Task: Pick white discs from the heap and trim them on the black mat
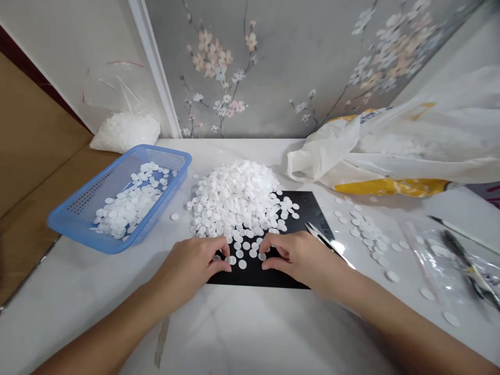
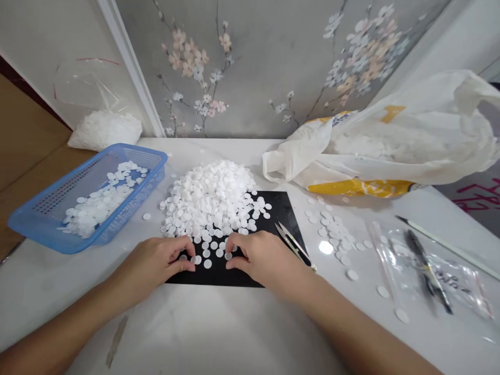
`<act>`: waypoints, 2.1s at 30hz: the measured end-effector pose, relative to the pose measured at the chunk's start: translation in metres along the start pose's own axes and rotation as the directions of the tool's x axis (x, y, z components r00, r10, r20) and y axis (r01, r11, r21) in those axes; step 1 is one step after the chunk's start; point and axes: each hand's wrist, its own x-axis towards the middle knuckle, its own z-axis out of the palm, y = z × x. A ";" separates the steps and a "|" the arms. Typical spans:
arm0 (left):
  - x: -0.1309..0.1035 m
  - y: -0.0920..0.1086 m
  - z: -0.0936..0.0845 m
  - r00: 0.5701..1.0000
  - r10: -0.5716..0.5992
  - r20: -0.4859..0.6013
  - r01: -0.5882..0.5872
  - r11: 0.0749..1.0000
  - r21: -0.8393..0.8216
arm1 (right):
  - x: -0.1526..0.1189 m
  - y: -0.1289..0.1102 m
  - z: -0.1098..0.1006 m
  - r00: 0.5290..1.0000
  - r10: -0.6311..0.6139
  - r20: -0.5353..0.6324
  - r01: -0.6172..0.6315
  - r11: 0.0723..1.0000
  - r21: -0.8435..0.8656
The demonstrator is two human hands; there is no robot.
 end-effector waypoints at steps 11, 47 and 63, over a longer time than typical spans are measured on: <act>-0.003 -0.001 -0.006 0.999 0.048 -0.016 -0.049 0.999 -0.019 | -0.004 -0.003 0.005 0.997 0.076 -0.002 -0.075 0.984 0.164; -0.006 -0.002 -0.005 0.982 0.187 0.010 -0.187 0.982 0.003 | -0.002 -0.005 0.000 0.996 0.014 0.091 -0.028 0.988 0.155; -0.010 -0.006 -0.030 1.000 0.023 -0.009 -0.023 1.000 0.000 | -0.003 -0.017 0.007 0.994 0.082 0.070 -0.102 0.932 0.348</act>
